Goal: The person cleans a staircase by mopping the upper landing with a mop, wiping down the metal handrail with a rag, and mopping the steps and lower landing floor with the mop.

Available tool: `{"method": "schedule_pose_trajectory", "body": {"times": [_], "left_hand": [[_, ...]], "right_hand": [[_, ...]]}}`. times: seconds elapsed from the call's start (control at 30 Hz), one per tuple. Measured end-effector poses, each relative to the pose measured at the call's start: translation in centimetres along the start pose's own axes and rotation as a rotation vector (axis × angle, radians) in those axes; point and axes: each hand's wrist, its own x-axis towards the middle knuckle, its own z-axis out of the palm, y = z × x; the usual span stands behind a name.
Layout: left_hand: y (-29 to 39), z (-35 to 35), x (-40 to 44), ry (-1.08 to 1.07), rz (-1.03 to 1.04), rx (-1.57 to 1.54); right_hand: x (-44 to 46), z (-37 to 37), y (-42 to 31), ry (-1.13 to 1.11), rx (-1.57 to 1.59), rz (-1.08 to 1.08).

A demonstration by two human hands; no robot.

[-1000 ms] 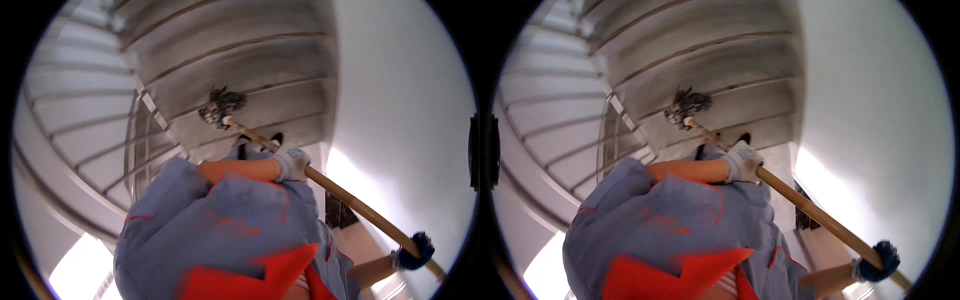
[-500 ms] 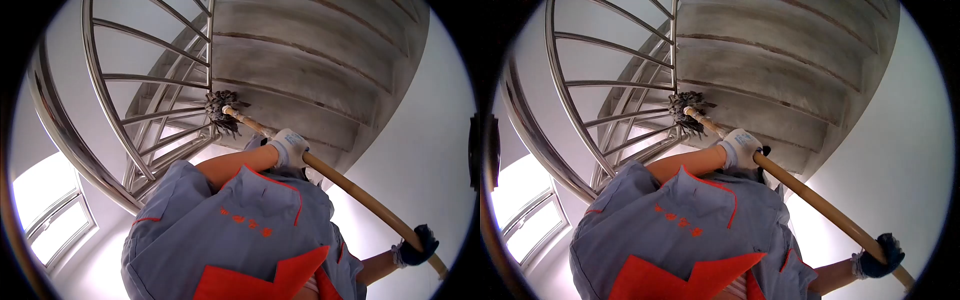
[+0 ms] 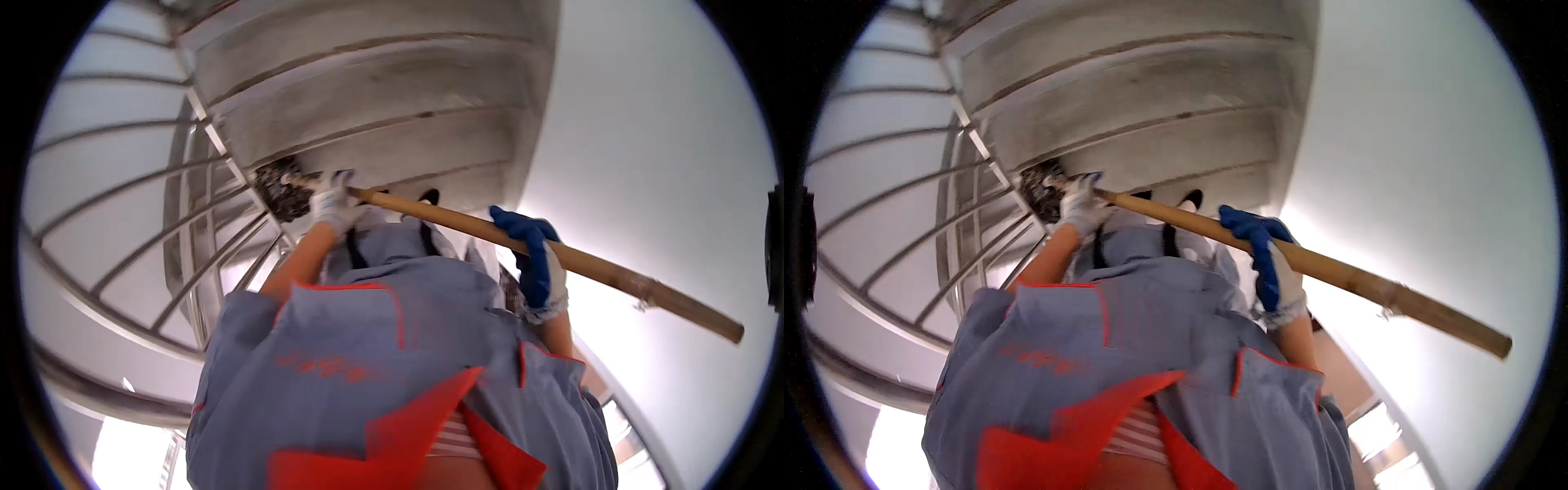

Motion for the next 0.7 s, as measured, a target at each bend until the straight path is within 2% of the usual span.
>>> {"method": "schedule_pose_trajectory", "body": {"times": [0.07,0.2,0.23,0.47,0.57,0.7], "left_hand": [[-0.2,-2.5,0.4,-0.192,-0.224,-0.099],[-2.9,-2.3,-0.3,-0.414,-0.360,0.040],[-3.2,-2.3,-0.3,-0.470,-0.385,0.076],[-3.4,1.8,0.7,-0.585,-0.300,0.173],[-1.1,2.6,1.3,-0.559,-0.378,0.239],[-2.6,5.3,1.4,-0.526,-0.419,0.211]], "right_hand": [[0.4,-0.8,1.4,0.028,0.047,-0.031],[-0.8,-1.4,3.8,0.053,0.244,-0.131],[-1.1,-1.4,4.0,0.083,0.269,-0.102],[-2.8,-3.3,6.4,0.107,0.448,-0.092],[-3.3,-4.1,7.4,0.091,0.427,-0.037],[-3.5,-5.6,8.1,0.068,0.416,0.006]]}}
